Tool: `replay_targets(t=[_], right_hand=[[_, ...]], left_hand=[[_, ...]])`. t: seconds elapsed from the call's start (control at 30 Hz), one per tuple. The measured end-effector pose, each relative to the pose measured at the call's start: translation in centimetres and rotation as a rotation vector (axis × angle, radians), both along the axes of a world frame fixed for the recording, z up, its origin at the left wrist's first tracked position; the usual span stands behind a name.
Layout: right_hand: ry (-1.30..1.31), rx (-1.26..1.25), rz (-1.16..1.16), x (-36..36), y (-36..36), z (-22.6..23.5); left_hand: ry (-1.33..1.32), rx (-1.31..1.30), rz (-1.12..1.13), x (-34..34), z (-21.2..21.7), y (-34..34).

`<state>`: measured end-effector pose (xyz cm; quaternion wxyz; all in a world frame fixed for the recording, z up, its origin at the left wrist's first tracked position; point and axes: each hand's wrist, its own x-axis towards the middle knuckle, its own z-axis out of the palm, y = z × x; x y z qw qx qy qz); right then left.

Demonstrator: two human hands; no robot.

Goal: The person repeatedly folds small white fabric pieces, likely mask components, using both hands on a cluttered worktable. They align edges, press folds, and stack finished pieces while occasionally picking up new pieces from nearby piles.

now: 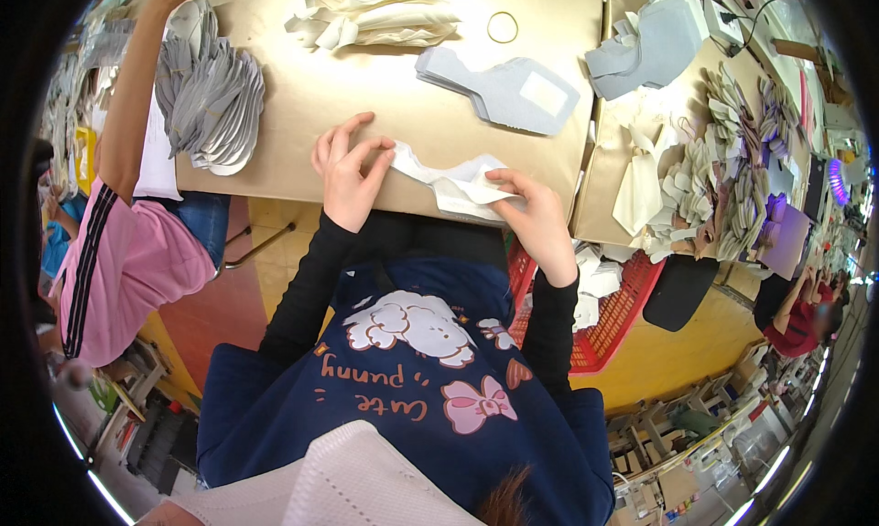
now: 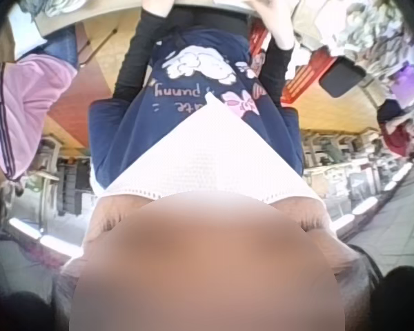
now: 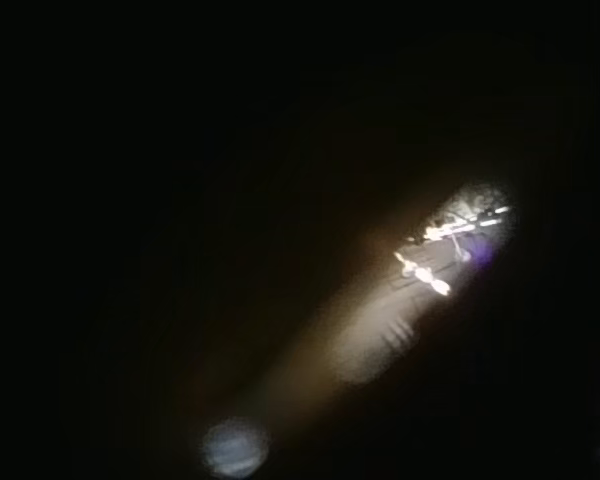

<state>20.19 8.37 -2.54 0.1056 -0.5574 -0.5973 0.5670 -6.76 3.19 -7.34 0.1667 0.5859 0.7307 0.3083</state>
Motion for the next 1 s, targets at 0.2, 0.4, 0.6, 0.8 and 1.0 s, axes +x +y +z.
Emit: replay_targets(t=[0.2, 0.4, 0.6, 0.8, 1.0], right_hand=[[0.029, 0.049, -0.028, -0.3, -0.3, -0.8], [0.021, -0.015, -0.025, -0.3, 0.0, -0.6], [0.028, -0.027, -0.022, -0.4, 0.5, -0.7], [0.117, -0.179, -0.057, 0.1, 1.1, -0.1], [0.092, -0.125, -0.056, 0.0, 1.2, -0.7]], left_hand=[[0.032, -0.039, -0.004, 1.0, 0.2, -0.2], [0.02, 0.06, -0.042, 1.6, -0.1, -0.6], [-0.073, 0.164, -0.307, 2.6, 0.0, -1.4], [-0.09, 0.194, -0.393, 1.6, -0.3, -1.1], [-0.014, 0.156, -0.463, 1.1, 0.0, -1.3]])
